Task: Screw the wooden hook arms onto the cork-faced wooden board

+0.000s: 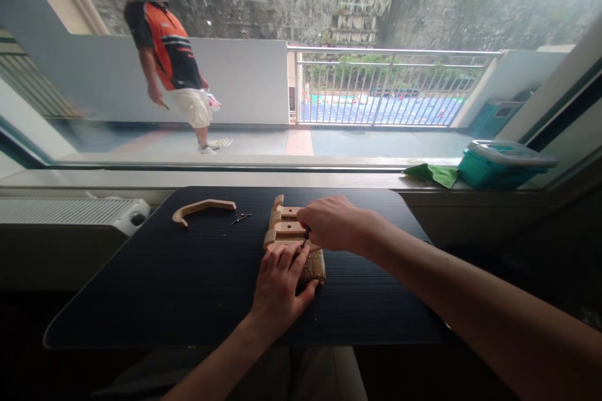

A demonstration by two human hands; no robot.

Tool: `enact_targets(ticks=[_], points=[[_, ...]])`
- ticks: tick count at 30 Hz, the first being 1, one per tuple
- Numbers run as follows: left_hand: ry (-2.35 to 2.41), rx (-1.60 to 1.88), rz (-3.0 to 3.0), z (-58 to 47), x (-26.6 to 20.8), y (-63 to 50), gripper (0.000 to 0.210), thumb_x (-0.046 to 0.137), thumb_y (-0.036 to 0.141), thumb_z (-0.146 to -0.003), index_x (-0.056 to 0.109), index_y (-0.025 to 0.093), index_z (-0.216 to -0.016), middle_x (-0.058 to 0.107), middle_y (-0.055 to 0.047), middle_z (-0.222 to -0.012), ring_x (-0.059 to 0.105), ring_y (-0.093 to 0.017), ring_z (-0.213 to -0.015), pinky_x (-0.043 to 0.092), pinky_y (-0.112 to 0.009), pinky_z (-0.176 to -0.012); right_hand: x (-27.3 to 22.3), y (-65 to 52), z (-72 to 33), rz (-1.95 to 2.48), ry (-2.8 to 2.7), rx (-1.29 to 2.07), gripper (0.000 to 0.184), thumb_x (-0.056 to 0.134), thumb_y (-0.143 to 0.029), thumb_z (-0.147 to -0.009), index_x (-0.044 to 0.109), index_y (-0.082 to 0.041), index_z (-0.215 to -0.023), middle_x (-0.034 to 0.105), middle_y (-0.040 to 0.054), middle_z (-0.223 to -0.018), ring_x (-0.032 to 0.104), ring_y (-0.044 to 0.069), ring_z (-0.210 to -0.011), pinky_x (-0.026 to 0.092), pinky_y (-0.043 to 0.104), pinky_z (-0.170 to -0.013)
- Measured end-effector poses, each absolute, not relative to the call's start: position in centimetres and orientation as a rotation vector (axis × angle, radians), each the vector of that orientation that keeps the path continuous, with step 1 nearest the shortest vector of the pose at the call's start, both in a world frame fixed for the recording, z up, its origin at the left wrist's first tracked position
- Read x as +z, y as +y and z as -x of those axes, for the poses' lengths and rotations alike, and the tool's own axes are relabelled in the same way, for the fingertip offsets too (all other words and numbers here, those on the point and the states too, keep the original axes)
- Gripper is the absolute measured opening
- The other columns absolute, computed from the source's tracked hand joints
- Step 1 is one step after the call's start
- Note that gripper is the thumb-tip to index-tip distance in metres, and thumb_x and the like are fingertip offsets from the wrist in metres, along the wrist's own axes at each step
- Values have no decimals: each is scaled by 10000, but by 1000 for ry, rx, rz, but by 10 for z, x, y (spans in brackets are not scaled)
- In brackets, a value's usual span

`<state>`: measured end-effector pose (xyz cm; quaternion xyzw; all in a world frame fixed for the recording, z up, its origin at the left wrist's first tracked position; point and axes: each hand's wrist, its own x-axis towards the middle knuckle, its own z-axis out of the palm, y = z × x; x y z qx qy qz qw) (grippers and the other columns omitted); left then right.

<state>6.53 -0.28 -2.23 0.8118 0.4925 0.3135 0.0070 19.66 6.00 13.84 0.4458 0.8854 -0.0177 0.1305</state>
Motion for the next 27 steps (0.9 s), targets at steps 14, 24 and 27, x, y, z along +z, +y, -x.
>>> enact_targets(ticks=[14,24,27], points=[[1547,984,-2554,-67,-24,2,512,555,381,-779,487,185,-1248,494,-73,-1250,392,-275,-1153,279,-471,-1044,130,70,-189,-1361,2570,16,284,403,-289,-805,659,-173,-852,689,97,-813,629,203,-750,370,269,-588],[1561,977,-2568,-67,-25,-1,525,558,382,-778,477,192,-1261,492,-75,-1253,395,-281,-1149,301,-469,-1026,134,56,-184,-1223,2652,200,225,420,-224,-839,636,-159,-836,673,88,-809,629,190,-720,369,251,-570],[1555,982,-2565,-67,-25,0,520,556,386,-780,480,194,-1257,490,-71,-1260,388,-276,-1157,297,-461,-1032,131,55,-189,-1060,2699,189,212,417,-184,-846,627,-166,-826,660,75,-852,622,177,-721,364,250,-570]])
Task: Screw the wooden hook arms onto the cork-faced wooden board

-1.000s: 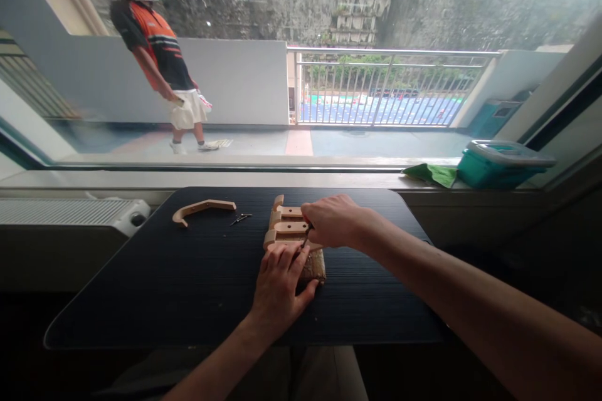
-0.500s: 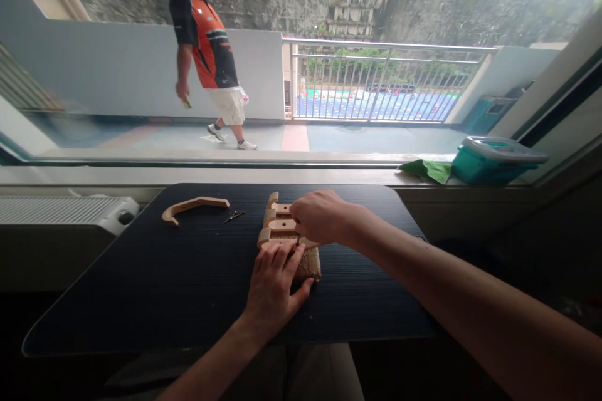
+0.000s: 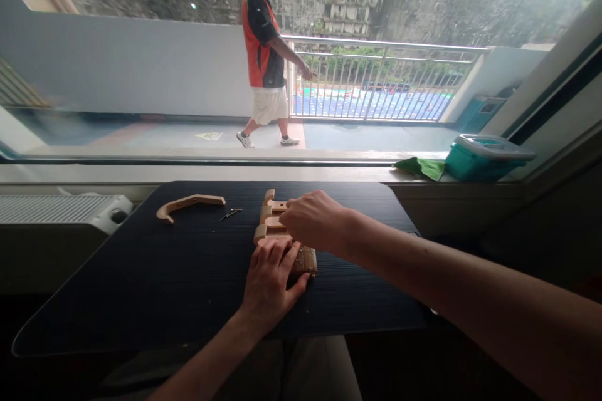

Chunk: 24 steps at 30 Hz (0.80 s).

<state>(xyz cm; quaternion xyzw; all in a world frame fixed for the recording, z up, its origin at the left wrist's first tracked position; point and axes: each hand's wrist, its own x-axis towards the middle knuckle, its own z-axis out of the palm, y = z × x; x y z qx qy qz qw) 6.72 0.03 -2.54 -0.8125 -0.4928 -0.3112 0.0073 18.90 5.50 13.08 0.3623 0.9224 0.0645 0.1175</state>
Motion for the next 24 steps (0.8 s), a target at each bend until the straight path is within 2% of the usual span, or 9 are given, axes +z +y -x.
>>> enact_targets(ticks=[7,15,20,24], points=[[-1546,-973,2554,-67,-26,4,529,547,393,-788,466,198,-1273,491,-63,-1267,386,-267,-1161,277,-457,-1045,125,68,-191,-1117,2616,92,175,462,-174,-788,634,-138,-787,672,98,-813,623,189,-781,389,258,-641],[-1533,-958,2551,-66,-26,2,515,549,397,-785,492,177,-1248,498,-78,-1254,388,-276,-1156,275,-463,-1045,122,79,-187,-1584,2363,-44,304,425,-346,-773,664,-172,-842,687,116,-820,625,221,-743,385,276,-550],[-1537,-959,2552,-67,-25,1,519,560,387,-780,486,190,-1254,500,-77,-1251,393,-275,-1153,288,-465,-1039,132,66,-185,-1496,2422,45,359,439,-386,-769,614,-145,-970,679,120,-799,625,235,-723,377,289,-552],[-1517,-964,2553,-67,-25,2,522,563,395,-778,490,185,-1251,505,-81,-1243,395,-275,-1151,286,-464,-1043,145,60,-183,-1309,2481,-19,218,446,-272,-801,624,-185,-891,680,74,-819,617,188,-750,343,252,-568]])
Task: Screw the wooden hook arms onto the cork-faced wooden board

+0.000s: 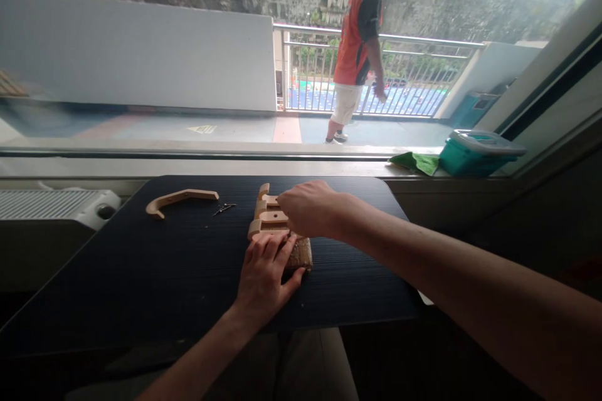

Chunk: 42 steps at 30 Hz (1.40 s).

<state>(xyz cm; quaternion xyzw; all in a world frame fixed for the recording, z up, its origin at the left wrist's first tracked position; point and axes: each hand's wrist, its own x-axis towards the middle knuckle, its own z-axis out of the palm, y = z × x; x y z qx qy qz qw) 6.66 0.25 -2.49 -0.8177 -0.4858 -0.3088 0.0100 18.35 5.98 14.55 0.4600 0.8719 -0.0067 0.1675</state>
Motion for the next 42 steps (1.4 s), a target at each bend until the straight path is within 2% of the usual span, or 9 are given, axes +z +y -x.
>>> enact_targets(ticks=[7,16,19,23,29,38,42], points=[[-1530,-980,2554,-67,-26,4,509,552,392,-788,494,188,-1250,493,-83,-1261,405,-281,-1151,289,-470,-1036,136,69,-187,-1163,2624,43,233,404,-265,-864,616,-178,-905,676,64,-769,616,167,-685,311,243,-540],[-1526,-974,2555,-67,-24,2,503,572,368,-777,497,183,-1239,500,-96,-1245,409,-277,-1152,300,-471,-1027,120,66,-178,-1703,2442,120,380,299,-320,-872,626,-153,-776,685,127,-756,634,208,-674,372,273,-545],[-1524,-979,2547,-67,-23,1,499,578,359,-772,500,183,-1233,502,-99,-1236,412,-278,-1147,303,-477,-1023,126,64,-179,-1649,2420,120,361,334,-352,-845,634,-155,-809,687,137,-769,636,228,-697,382,286,-556],[-1535,-950,2553,-67,-23,1,504,561,384,-784,492,187,-1242,491,-86,-1253,397,-271,-1162,283,-457,-1042,138,61,-184,-1535,2478,81,304,382,-340,-815,620,-187,-923,692,95,-839,626,220,-732,367,278,-564],[-1522,-951,2556,-66,-24,2,508,555,390,-789,489,182,-1248,491,-89,-1258,396,-267,-1157,286,-455,-1042,138,63,-191,-1285,2581,52,242,396,-242,-850,626,-166,-838,682,83,-846,611,173,-735,337,249,-569],[-1519,-977,2543,-67,-24,3,505,577,377,-773,503,184,-1234,502,-93,-1249,411,-271,-1148,300,-465,-1034,125,68,-185,-1536,2495,119,357,322,-296,-879,640,-144,-819,678,116,-754,630,203,-709,359,264,-562],[-1520,-967,2548,-67,-22,1,501,580,367,-772,502,186,-1232,504,-91,-1242,413,-270,-1149,306,-462,-1031,128,65,-184,-1558,2448,165,373,319,-316,-869,641,-138,-807,680,135,-777,632,221,-720,374,277,-569]])
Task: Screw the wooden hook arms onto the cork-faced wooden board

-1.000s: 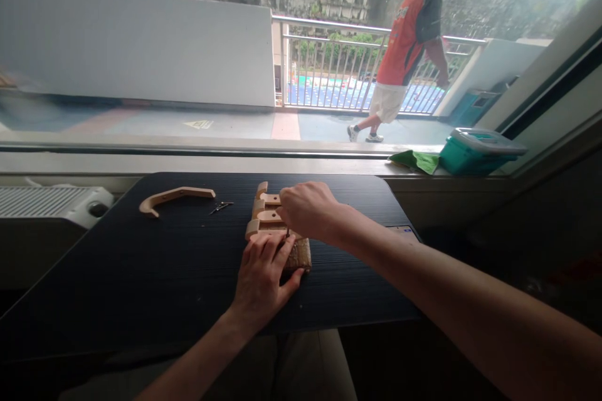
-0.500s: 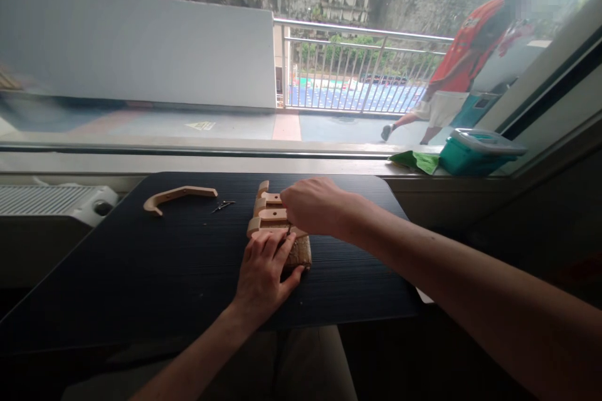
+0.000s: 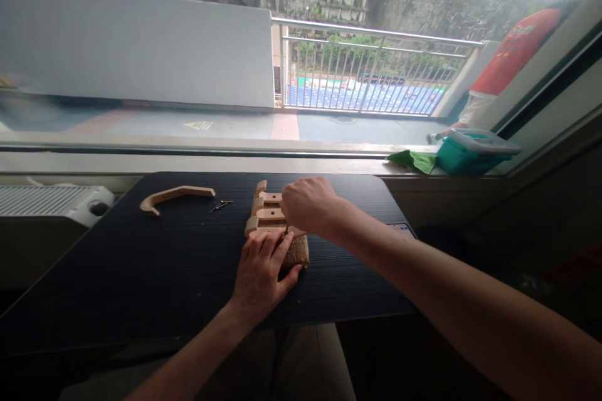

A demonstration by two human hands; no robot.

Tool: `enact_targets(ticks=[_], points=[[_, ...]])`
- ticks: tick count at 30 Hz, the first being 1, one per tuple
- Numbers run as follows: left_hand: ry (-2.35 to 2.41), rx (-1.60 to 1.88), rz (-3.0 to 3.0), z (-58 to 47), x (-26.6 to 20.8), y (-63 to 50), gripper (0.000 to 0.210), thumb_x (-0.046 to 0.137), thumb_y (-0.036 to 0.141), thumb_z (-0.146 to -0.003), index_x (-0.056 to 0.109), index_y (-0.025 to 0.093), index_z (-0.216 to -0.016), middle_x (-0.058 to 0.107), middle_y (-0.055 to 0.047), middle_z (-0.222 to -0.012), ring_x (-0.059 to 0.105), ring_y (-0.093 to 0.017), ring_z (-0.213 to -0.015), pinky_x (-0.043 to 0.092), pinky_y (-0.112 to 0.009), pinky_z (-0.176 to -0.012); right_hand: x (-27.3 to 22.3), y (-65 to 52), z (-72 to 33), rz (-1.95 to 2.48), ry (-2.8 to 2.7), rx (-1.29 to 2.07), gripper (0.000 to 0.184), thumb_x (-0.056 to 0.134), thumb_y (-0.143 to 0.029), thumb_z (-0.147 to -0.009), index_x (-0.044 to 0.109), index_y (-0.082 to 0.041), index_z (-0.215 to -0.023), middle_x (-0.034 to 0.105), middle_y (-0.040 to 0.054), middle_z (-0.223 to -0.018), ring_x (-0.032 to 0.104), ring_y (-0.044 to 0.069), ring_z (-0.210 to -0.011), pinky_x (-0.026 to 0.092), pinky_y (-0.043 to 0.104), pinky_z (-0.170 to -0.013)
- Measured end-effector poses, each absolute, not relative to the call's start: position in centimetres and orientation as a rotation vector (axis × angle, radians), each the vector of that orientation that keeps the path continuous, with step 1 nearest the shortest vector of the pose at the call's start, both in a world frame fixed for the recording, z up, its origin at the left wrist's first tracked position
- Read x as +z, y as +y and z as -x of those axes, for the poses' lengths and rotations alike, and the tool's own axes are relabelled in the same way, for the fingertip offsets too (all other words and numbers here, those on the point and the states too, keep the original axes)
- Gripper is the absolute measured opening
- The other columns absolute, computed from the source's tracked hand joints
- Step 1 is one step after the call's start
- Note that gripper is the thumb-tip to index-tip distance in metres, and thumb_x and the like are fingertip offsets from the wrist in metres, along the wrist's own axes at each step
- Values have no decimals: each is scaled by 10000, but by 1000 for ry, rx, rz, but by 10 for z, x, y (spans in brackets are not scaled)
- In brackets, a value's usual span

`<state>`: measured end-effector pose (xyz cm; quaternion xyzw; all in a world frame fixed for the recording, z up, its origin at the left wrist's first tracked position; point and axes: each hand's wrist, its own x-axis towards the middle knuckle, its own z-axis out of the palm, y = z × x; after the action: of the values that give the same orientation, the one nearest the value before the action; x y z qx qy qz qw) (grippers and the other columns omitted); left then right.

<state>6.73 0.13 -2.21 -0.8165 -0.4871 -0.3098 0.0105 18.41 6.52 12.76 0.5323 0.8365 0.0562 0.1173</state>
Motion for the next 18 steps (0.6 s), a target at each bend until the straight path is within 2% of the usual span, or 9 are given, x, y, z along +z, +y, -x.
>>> enact_targets(ticks=[5,10,18], points=[[-1520,-963,2553,-68,-22,1,503,569,375,-780,495,186,-1240,504,-88,-1243,409,-267,-1154,303,-450,-1030,136,57,-190,-1450,2496,86,297,418,-304,-811,594,-173,-1010,684,92,-847,624,201,-744,357,264,-580],[-1538,-948,2561,-68,-23,2,489,552,381,-792,500,186,-1238,499,-82,-1256,397,-263,-1167,281,-438,-1046,137,59,-193,-1303,2534,25,177,445,-215,-812,603,-186,-886,682,67,-855,621,188,-763,316,249,-548],[-1536,-960,2550,-67,-25,3,487,568,373,-780,508,190,-1228,504,-92,-1243,413,-271,-1148,304,-458,-1026,131,67,-192,-1398,2530,13,272,399,-304,-850,622,-154,-891,682,94,-817,623,194,-746,349,259,-568]])
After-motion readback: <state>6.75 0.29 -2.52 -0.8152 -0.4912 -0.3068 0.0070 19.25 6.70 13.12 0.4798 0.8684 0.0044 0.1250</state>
